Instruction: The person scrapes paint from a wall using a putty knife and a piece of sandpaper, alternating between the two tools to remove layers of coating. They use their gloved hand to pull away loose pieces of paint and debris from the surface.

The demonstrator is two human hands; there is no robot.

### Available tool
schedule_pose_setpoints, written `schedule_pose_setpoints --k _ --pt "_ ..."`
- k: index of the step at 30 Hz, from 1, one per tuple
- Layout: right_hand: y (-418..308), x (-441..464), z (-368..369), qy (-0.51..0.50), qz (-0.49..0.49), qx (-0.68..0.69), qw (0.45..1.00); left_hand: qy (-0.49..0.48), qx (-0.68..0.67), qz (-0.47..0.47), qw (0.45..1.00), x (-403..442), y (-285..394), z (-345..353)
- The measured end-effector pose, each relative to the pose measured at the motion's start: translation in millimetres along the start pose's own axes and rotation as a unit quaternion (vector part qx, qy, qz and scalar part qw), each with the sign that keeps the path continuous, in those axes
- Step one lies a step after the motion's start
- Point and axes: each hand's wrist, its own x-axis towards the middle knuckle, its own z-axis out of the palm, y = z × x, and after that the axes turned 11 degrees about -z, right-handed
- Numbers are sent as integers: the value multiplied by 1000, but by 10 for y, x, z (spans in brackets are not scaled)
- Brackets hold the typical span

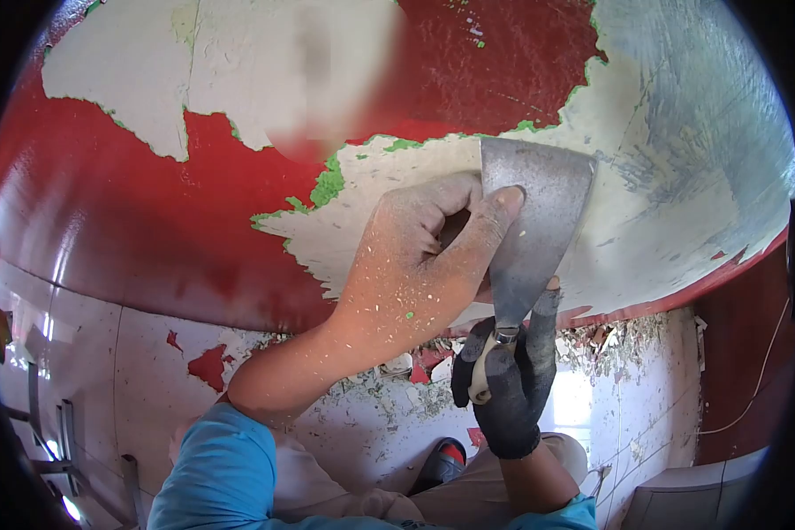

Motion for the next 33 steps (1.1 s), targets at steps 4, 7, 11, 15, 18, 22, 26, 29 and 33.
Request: schedule_pose_setpoints --k 4,7,11,15,18,22,26,29,33 --pt "-6 0 -3 -46 10 13 999 24 -77 -19 997 -34 -11 88" --pt "-28 3 70 24 66 95 993 38 -66 -41 996 -55 74 94" --pt "-10 -31 111 25 52 73 996 52 2 20 998 0 -76 57" --pt "-1 9 158 24 26 -3 999 81 26 91 992 58 -65 62" --pt "-125 161 237 37 34 31 998 82 30 101 991 51 95 67" --pt "40 -36 284 76 21 6 997 87 41 102 990 46 -111 60" --pt "40 -94 260 82 35 -13 996 90 42 58 993 29 -121 76" --pt "-9 -45 214 46 28 -102 993 81 31 62 994 77 -134 71" --pt "-121 31 254 80 65 -29 994 82 20 40 996 30 -21 125"
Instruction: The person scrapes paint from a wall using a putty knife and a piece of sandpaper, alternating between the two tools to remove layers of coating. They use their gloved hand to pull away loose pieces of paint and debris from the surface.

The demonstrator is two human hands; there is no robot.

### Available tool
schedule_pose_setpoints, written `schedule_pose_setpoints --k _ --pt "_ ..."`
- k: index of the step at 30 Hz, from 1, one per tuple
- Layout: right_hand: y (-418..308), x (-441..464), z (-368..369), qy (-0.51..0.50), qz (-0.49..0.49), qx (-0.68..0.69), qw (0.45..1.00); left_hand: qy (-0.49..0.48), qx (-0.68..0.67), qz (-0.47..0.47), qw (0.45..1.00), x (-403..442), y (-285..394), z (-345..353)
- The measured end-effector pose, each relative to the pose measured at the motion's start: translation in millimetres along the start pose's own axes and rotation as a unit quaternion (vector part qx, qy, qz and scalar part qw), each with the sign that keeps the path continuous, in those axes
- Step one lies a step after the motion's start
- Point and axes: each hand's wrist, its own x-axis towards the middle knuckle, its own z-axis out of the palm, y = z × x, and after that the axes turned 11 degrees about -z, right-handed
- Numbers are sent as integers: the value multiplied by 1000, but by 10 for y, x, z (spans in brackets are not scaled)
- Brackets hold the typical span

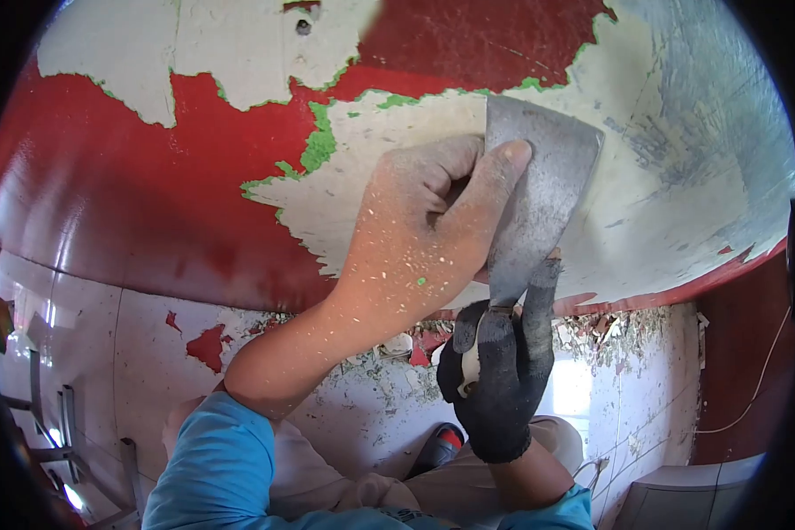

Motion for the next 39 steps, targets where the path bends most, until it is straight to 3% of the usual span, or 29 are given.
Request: schedule_pose_setpoints --k 4,8,9,10,11,12,14,15,17,19,21,23,25,31,34,39 --pt "-24 -17 4 52 31 25 998 0 2 -13 1000 2 34 10" --pt "-126 155 -50 -29 -37 -40 998 1 39 28 999 30 216 8" --pt "-150 181 -27 -58 -73 -71 993 20 -21 61 998 51 277 27" --pt "-141 158 21 -60 -76 -64 993 42 -80 97 991 53 329 32" --pt "-101 126 96 -30 -83 -24 996 74 -30 100 992 72 281 4" --pt "-58 100 134 -1 -90 14 996 65 93 78 990 49 254 -18" --pt "92 -30 23 8 -57 14 998 15 49 -29 998 -29 71 50" --pt "180 -103 -62 24 -16 7 1000 11 53 -23 998 -50 -4 53" --pt "220 -99 -169 43 23 -2 999 2 -35 -98 995 -54 -127 55" --pt "169 -115 -223 -22 12 -38 999 -12 2 -75 997 -27 -161 -14" --pt "103 -94 -181 -18 10 -25 999 -23 38 -54 998 -29 -159 -49" --pt "86 -66 -153 -19 -4 -15 1000 -9 -8 -33 999 -17 -105 -24" --pt "100 -65 -92 29 2 -19 999 -6 -6 -22 1000 -16 -91 -20" --pt "71 -27 -44 12 -8 -49 999 4 -15 -27 1000 -3 33 -13" --pt "14 16 -126 -11 49 -26 998 5 -49 -16 999 -28 -36 25" --pt "-47 70 -70 -1 15 -34 999 0 -14 -11 1000 -9 56 -23"
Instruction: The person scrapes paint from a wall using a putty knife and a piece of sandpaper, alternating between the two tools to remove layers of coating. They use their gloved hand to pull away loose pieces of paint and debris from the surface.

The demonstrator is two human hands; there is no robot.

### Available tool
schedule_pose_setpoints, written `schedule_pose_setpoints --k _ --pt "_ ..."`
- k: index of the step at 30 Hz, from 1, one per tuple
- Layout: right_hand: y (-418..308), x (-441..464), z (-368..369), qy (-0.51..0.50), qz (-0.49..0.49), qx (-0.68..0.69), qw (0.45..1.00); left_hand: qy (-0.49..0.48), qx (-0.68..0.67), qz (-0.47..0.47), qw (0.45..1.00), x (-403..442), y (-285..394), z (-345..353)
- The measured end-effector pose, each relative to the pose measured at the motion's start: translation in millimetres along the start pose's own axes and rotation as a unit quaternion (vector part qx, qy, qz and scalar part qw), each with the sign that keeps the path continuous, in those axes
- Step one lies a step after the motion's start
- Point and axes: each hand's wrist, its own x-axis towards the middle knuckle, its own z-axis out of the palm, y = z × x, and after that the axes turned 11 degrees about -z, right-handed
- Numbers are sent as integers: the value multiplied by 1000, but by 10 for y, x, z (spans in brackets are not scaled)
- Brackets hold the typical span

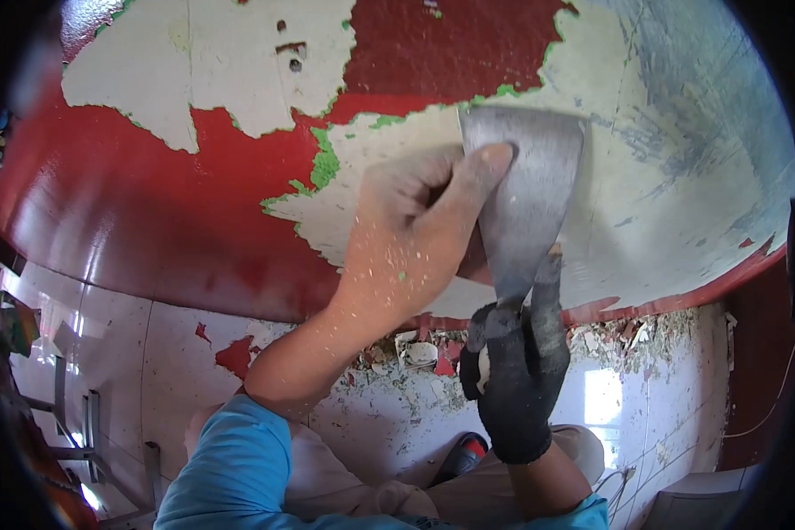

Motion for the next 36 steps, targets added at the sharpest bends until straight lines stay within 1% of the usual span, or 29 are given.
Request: schedule_pose_setpoints --k 1,3,4,5,6,7,8,9,11,12,13,15,16,19,21,23,24,25,27,28,29,31,32,33,34,35,36 --pt "-23 42 13 0 -16 -13 1000 0 2 -9 1000 34 -13 8" --pt "-52 3 39 -2 -24 -29 999 25 -47 84 995 85 -22 48" --pt "-26 -27 42 2 -24 -13 1000 26 -48 86 995 56 -11 53" --pt "6 -51 46 4 -26 4 1000 26 -22 56 998 16 -10 54" --pt "44 -95 60 27 -25 14 999 26 4 28 999 -9 -22 50" --pt "56 -66 46 23 -34 15 999 25 31 0 999 2 -43 39" --pt "67 -40 29 15 -41 -7 999 14 72 66 995 63 -45 -20" --pt "85 -37 33 12 -43 -27 999 13 76 65 995 84 -64 -31" --pt "-9 -40 113 28 -16 2 999 26 29 15 999 14 44 25" --pt "-61 -42 131 38 -4 26 999 12 -13 -9 1000 11 15 20" --pt "-38 -80 110 36 -7 22 999 12 -17 -6 1000 -10 -18 36" --pt "27 -107 80 20 -9 -21 1000 44 26 -5 999 -29 -43 79" --pt "12 -68 91 28 -7 22 999 20 39 -6 999 -14 0 28" --pt "-6 -37 107 36 6 23 999 31 38 12 999 45 -20 21" --pt "-17 -69 81 18 18 0 1000 34 27 -5 999 -11 -92 21" --pt "-11 -112 89 30 9 49 998 30 14 -3 999 -16 -71 45" --pt "49 -105 73 18 -34 -36 999 31 17 3 999 1 -43 43" --pt "67 -72 47 18 -38 -31 999 31 25 17 999 17 -26 33" --pt "81 6 27 -21 -135 -206 969 29 36 24 999 58 -10 38" --pt "-69 43 64 8 -10 17 1000 34 9 69 997 103 27 54" --pt "-73 -5 82 10 0 16 1000 42 -21 111 993 108 36 58" --pt "-110 -7 162 17 -36 -12 999 31 -30 108 993 78 49 37" --pt "-38 -63 184 44 -54 5 998 34 27 84 996 36 16 26" --pt "-1 -108 154 35 -29 15 999 36 84 62 994 9 -12 21" --pt "13 -106 112 30 -20 8 999 43 97 39 994 -8 -23 -3" --pt "26 -93 94 26 -8 1 1000 42 99 43 993 21 -30 3" --pt "25 -75 109 28 -7 3 1000 42 71 40 996 42 -33 20"
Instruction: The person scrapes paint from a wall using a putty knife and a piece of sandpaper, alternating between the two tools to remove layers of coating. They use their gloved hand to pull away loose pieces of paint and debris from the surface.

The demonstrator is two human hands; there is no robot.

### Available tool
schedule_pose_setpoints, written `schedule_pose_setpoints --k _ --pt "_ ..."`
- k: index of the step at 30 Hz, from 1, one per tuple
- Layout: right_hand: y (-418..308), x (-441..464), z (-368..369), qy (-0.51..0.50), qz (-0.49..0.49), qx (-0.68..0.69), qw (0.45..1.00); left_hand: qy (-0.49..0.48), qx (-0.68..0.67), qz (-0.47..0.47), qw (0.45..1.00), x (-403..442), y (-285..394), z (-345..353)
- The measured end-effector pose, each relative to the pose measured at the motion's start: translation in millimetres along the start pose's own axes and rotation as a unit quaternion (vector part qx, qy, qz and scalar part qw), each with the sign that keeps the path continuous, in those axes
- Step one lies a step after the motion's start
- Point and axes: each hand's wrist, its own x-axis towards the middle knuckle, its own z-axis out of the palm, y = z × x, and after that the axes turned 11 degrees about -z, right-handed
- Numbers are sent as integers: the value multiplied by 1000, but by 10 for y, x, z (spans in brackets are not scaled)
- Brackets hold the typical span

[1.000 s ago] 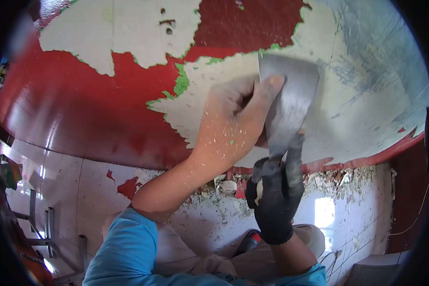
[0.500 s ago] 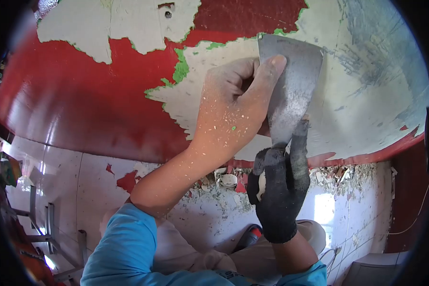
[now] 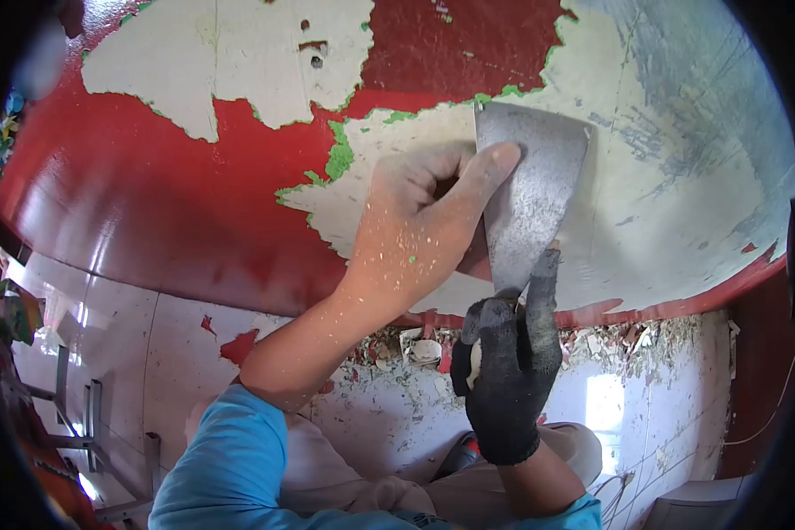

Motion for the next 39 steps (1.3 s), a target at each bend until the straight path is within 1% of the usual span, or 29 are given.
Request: schedule_pose_setpoints --k 3,4,5,6,7,9,10,12,13,15,16,17,18,19,20,21,23,24,27,28,29,31,32,33,34,35,37,38,39 --pt "-81 2 15 14 24 -15 1000 8 -32 -51 998 -14 28 0" --pt "-115 26 -23 9 16 -31 999 -7 -21 -34 999 4 40 -17" --pt "-139 48 -72 2 6 -45 999 -22 -7 -14 1000 7 63 -18" --pt "-71 54 -113 -33 -59 -138 988 -16 -26 -20 999 -10 86 15" --pt "-77 42 -139 -32 -57 -135 989 -15 -23 -21 999 -2 67 18" --pt "-153 52 -127 -27 -5 -76 997 1 -21 28 999 34 18 22" --pt "-138 16 -113 -24 -4 -72 997 0 -17 27 999 -11 29 46" --pt "-62 -27 -78 -10 -2 11 1000 22 -48 -52 997 -103 86 91" --pt "-29 -13 -79 -13 -9 13 1000 23 -49 -44 998 -87 93 73" --pt "32 13 -100 -21 -78 -117 990 1 -1 -24 1000 -37 17 4" --pt "31 70 -123 -56 -160 -270 948 6 12 2 1000 39 -5 -26" --pt "0 91 -107 -55 -151 -271 949 4 14 -7 1000 65 -36 -26" --pt "-72 111 -79 -42 -93 -160 982 -1 -31 10 999 53 25 13" --pt "-116 116 -52 -29 -38 -47 998 -4 -79 33 996 61 66 41" --pt "-113 97 -19 -15 -37 -43 998 6 -77 77 994 109 -10 48" --pt "-74 50 -23 -19 -41 -45 998 8 -81 81 993 83 -46 32" --pt "36 -27 -54 14 -47 -56 997 12 61 1 998 19 -83 15" --pt "-2 0 -50 30 -2 21 999 -17 6 -28 999 29 -87 2" --pt "-38 34 -30 22 -17 -3 1000 -17 -7 6 1000 73 -81 24" --pt "-88 48 -40 35 11 6 999 -30 -23 -14 999 35 -32 35" --pt "-123 42 -64 31 13 -1 999 -27 -30 -17 999 28 -37 39" --pt "-178 54 -130 4 11 -12 1000 -24 -31 3 999 33 -23 69" --pt "-77 73 -175 -57 -126 -255 957 -25 -30 3 999 31 -4 75" --pt "-100 89 -157 -52 -125 -252 958 -18 -26 0 999 33 19 73" --pt "-145 101 -114 -25 -62 -139 988 -11 -22 -4 1000 35 31 70" --pt "-170 104 -94 1 3 -24 1000 -13 -20 -7 1000 27 25 72" --pt "-145 109 -113 -11 -18 -11 1000 19 -25 14 999 36 32 103" --pt "-159 104 -118 -22 8 28 999 24 -52 56 997 75 -1 130" --pt "-173 96 -116 -33 33 68 997 22 -48 56 997 89 -15 141"
